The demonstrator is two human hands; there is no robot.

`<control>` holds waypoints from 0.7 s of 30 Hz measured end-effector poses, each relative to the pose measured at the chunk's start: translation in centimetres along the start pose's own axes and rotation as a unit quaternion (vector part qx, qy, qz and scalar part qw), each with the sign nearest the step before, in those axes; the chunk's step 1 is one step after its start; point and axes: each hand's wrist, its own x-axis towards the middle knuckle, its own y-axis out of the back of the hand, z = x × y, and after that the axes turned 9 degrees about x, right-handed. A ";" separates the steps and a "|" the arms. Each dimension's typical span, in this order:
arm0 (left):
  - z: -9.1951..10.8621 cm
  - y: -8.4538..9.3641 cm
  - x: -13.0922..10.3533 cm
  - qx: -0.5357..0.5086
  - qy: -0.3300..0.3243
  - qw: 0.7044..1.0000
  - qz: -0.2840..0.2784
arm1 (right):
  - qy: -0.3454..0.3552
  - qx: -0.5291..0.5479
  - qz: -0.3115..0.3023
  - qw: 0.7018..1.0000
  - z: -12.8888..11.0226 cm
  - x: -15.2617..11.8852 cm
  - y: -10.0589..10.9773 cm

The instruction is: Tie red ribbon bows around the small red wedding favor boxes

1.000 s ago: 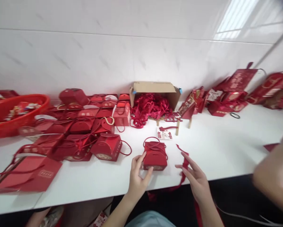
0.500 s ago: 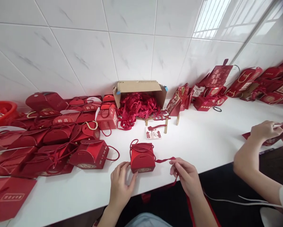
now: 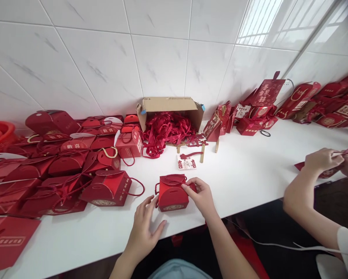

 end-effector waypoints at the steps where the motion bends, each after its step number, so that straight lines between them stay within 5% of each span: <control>1: 0.0 0.0 0.0 0.006 -0.017 0.999 -0.026 | -0.005 0.011 0.002 1.000 0.0 0.1 0.1; 10: -0.2 -0.3 0.4 0.034 -0.045 0.994 -0.095 | -0.053 0.065 0.044 0.995 2.1 0.3 0.7; 21: -1.4 0.5 -0.8 0.071 -0.004 0.997 -0.041 | -0.048 0.007 0.179 0.983 3.9 1.0 4.9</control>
